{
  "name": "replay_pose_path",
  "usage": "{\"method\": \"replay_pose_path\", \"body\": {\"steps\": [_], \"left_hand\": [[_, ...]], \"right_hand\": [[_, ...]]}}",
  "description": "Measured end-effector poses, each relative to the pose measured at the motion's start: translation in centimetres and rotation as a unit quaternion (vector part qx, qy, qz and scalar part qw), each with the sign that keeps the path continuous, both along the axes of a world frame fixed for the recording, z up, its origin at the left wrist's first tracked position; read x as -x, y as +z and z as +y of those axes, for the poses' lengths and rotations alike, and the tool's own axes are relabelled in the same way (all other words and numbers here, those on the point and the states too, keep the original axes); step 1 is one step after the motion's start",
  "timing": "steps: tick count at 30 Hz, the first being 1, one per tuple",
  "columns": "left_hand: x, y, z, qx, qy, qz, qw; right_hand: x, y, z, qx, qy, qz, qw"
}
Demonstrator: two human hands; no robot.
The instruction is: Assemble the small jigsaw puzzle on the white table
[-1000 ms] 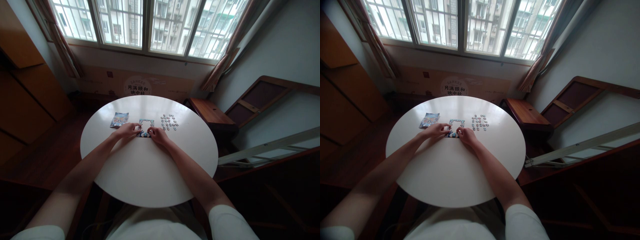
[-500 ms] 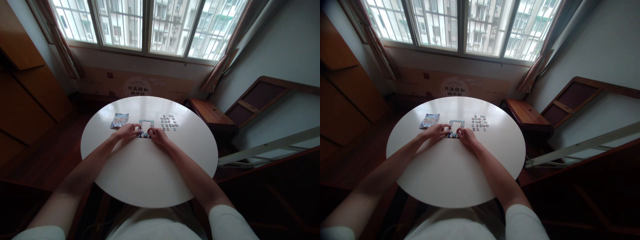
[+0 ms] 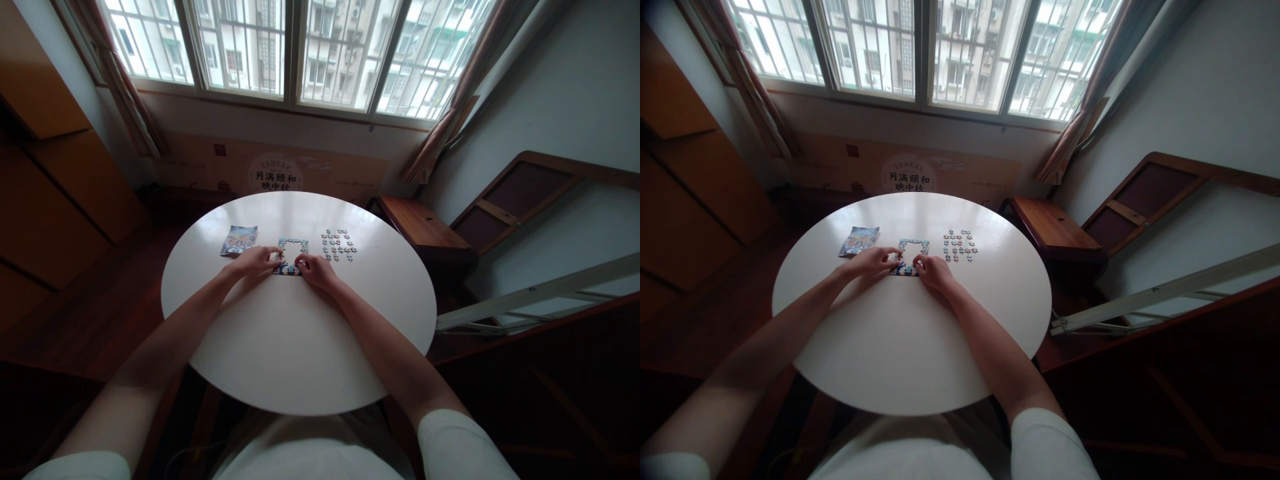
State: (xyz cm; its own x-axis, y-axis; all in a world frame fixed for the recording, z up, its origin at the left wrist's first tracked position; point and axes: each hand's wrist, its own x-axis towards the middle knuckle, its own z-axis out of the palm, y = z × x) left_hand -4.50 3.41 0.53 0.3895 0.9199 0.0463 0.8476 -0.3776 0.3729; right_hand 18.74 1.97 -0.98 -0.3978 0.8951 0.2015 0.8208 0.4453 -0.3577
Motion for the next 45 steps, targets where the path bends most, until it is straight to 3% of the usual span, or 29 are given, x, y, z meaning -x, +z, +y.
{"method": "replay_pose_path", "body": {"steps": [45], "left_hand": [[-0.11, 0.08, -0.02, 0.004, 0.003, 0.011, 1.000]], "right_hand": [[0.01, 0.15, -0.05, 0.009, -0.001, -0.001, 1.000]]}}
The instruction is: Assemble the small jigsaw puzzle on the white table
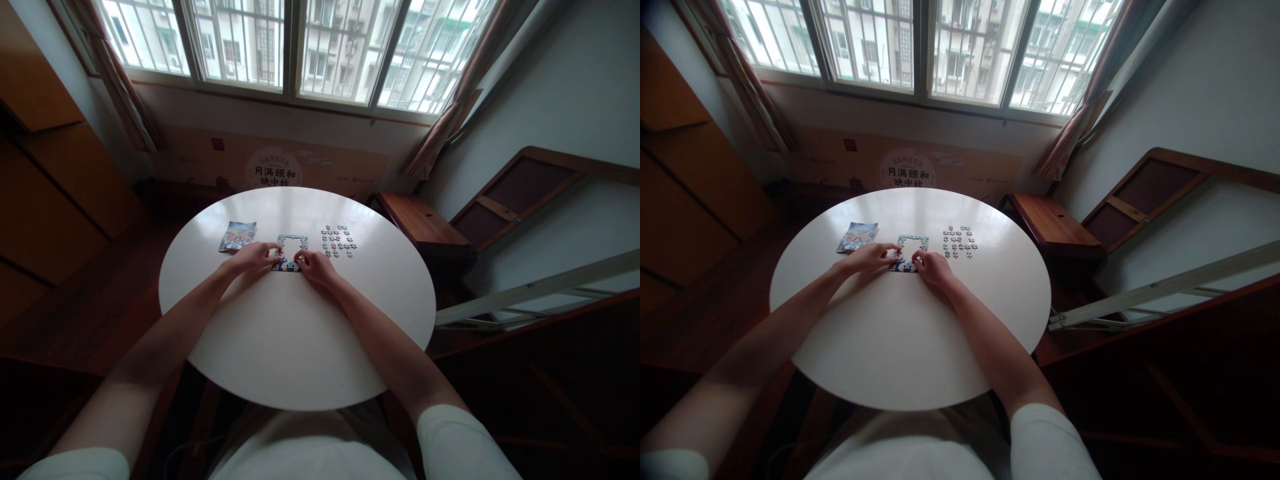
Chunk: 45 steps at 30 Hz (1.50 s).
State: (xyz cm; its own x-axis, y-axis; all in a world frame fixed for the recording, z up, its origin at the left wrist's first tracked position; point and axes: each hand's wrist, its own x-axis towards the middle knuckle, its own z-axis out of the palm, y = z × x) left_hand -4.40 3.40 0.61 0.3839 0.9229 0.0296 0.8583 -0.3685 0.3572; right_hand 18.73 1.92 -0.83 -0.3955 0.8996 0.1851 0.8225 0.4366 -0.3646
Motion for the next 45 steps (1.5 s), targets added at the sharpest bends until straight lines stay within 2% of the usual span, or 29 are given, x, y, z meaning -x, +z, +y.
{"method": "replay_pose_path", "body": {"steps": [10, 22, 45], "left_hand": [[0.0, 0.1, -0.1, -0.004, 0.001, -0.002, 1.000], [-0.4, 1.1, -0.8, 0.011, 0.002, -0.004, 1.000], [-0.3, 0.8, -0.6, 0.007, 0.002, -0.001, 1.000]], "right_hand": [[0.0, 0.2, -0.1, 0.000, 0.003, -0.005, 1.000], [0.0, 0.5, -0.3, 0.005, 0.007, 0.003, 1.000], [0.0, 0.4, -0.2, 0.000, 0.006, 0.001, 1.000]]}}
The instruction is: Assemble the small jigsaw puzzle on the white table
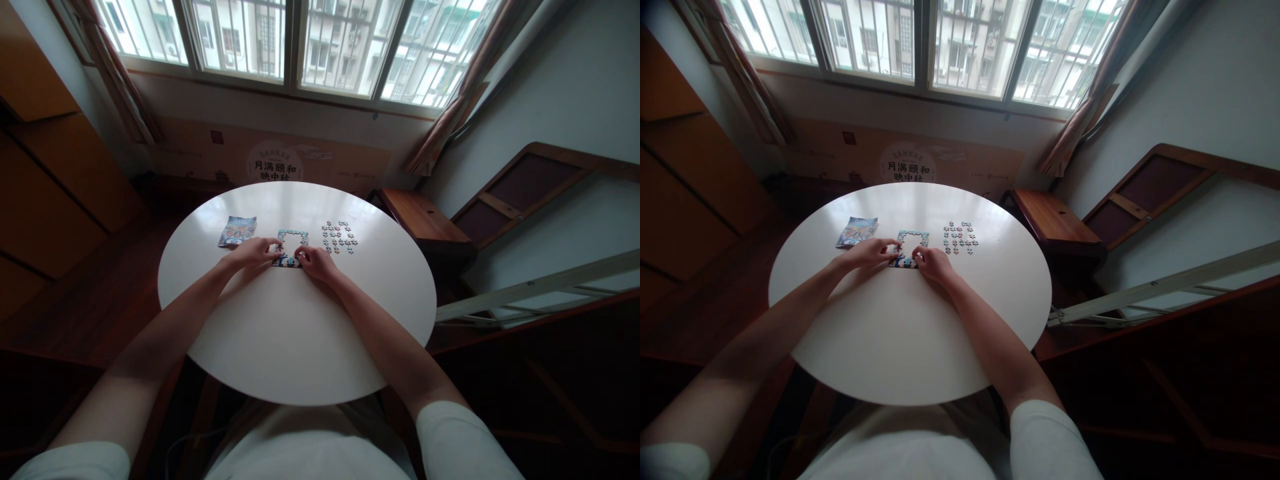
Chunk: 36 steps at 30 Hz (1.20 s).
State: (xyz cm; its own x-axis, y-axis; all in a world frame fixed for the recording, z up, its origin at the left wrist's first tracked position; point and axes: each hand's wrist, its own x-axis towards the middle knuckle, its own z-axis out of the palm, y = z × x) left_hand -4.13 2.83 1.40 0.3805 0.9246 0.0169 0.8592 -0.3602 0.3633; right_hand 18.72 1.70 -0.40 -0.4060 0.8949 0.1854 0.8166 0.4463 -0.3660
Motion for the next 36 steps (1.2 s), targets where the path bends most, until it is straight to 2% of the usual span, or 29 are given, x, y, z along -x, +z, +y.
{"method": "replay_pose_path", "body": {"steps": [11, 20, 29, 36], "left_hand": [[0.12, -0.28, 0.18, -0.002, -0.002, -0.005, 1.000], [-0.08, 0.19, -0.11, 0.002, 0.000, -0.001, 1.000], [0.18, -0.40, 0.33, -0.003, -0.002, -0.005, 1.000], [0.07, -0.28, 0.31, -0.001, 0.000, 0.003, 1.000]], "right_hand": [[0.07, -0.03, 0.04, 0.004, -0.003, 0.000, 1.000], [0.04, 0.01, -0.03, 0.001, -0.001, 0.001, 1.000], [0.04, -0.05, 0.02, 0.000, -0.001, 0.001, 1.000], [0.02, -0.07, 0.01, -0.001, 0.001, 0.006, 1.000]]}}
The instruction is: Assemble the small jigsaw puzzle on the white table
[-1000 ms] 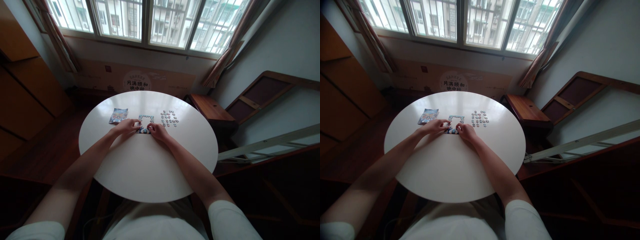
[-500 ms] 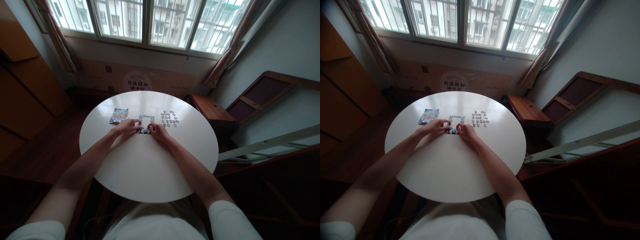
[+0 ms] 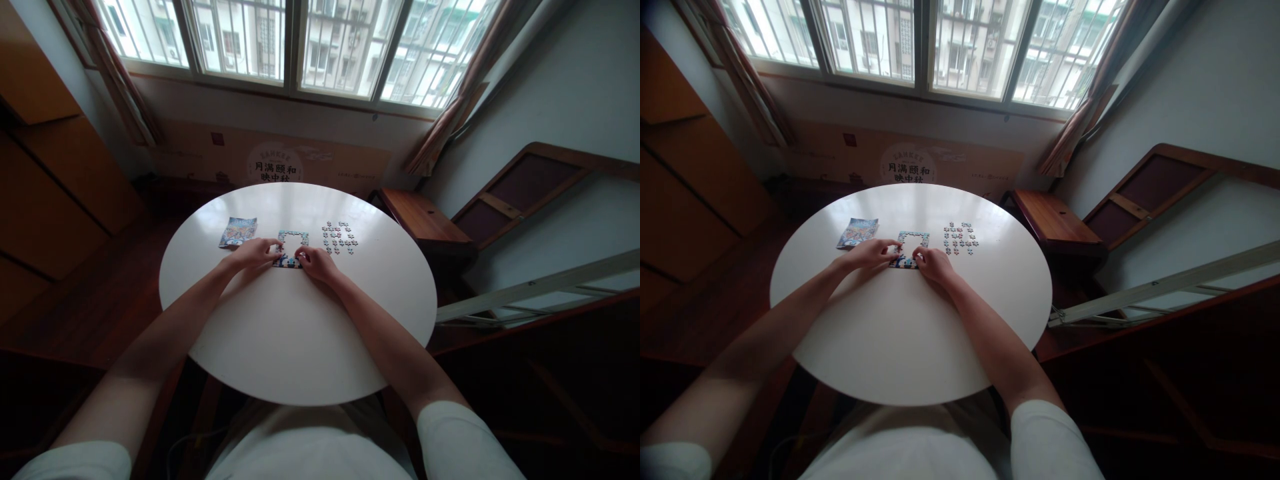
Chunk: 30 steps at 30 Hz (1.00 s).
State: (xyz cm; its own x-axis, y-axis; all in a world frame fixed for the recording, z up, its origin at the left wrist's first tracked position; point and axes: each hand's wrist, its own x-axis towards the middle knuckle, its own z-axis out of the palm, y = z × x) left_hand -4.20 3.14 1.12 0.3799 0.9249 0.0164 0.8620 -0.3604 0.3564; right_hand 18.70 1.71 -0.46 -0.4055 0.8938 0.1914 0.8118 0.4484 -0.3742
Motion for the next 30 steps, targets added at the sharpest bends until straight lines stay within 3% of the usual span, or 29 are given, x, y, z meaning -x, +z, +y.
{"method": "replay_pose_path", "body": {"steps": [7, 17, 30], "left_hand": [[0.2, -0.5, 0.4, -0.003, -0.003, -0.005, 1.000], [-0.2, 0.5, -0.5, 0.001, 0.002, 0.002, 1.000], [0.0, 0.2, -0.2, -0.003, 0.000, -0.003, 1.000]], "right_hand": [[0.0, -0.2, 0.1, -0.002, -0.001, 0.001, 1.000], [0.0, 0.0, 0.0, -0.003, 0.004, 0.004, 1.000], [0.0, -0.1, 0.1, 0.001, 0.000, 0.000, 1.000]]}}
